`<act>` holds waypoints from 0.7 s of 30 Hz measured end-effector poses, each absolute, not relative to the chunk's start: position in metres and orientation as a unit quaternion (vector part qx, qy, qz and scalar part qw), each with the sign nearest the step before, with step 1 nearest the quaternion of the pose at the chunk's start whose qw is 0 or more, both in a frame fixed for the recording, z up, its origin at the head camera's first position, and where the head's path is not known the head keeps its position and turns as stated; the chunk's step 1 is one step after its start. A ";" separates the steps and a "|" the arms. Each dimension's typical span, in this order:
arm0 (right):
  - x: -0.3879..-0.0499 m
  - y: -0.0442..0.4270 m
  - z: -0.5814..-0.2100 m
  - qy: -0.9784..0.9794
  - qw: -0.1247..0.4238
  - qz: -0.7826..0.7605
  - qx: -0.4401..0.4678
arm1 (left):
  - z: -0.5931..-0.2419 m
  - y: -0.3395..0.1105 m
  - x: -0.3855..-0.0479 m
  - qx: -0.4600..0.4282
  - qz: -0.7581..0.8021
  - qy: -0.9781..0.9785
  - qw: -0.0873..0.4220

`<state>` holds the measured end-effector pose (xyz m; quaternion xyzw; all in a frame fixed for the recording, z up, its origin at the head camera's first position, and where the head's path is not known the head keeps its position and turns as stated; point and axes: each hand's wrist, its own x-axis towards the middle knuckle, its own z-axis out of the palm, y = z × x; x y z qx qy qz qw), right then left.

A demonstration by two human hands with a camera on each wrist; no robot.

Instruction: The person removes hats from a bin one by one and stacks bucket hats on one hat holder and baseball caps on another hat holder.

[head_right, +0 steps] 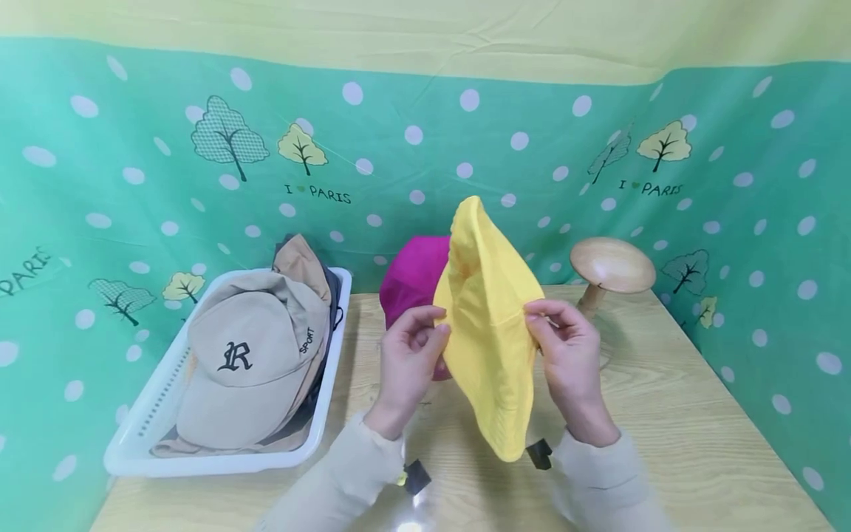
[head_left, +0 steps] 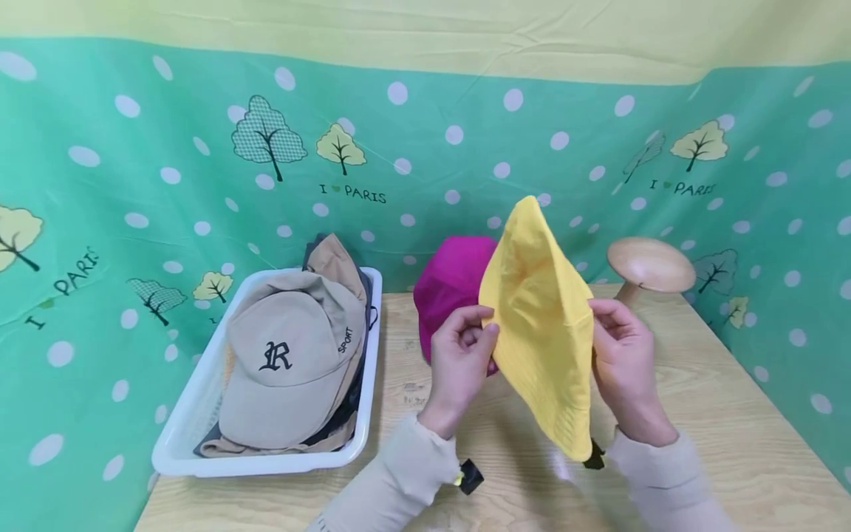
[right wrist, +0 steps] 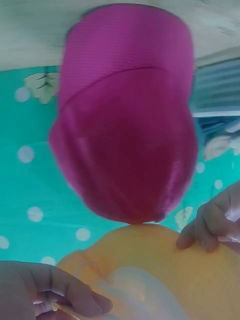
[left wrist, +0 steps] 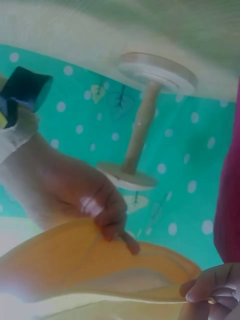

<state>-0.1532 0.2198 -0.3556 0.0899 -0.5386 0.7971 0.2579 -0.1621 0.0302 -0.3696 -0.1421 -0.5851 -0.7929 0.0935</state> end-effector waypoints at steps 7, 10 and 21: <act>-0.159 0.250 -0.346 -0.559 0.264 0.784 0.053 | -0.361 0.055 -0.181 -0.161 -0.783 -0.593 0.096; -0.163 0.263 -0.343 -0.552 0.271 0.787 0.049 | -0.357 0.065 -0.190 -0.161 -0.777 -0.600 0.104; -0.171 0.310 -0.331 -0.592 0.268 0.760 -0.021 | -0.341 0.102 -0.213 -0.185 -0.759 -0.615 0.102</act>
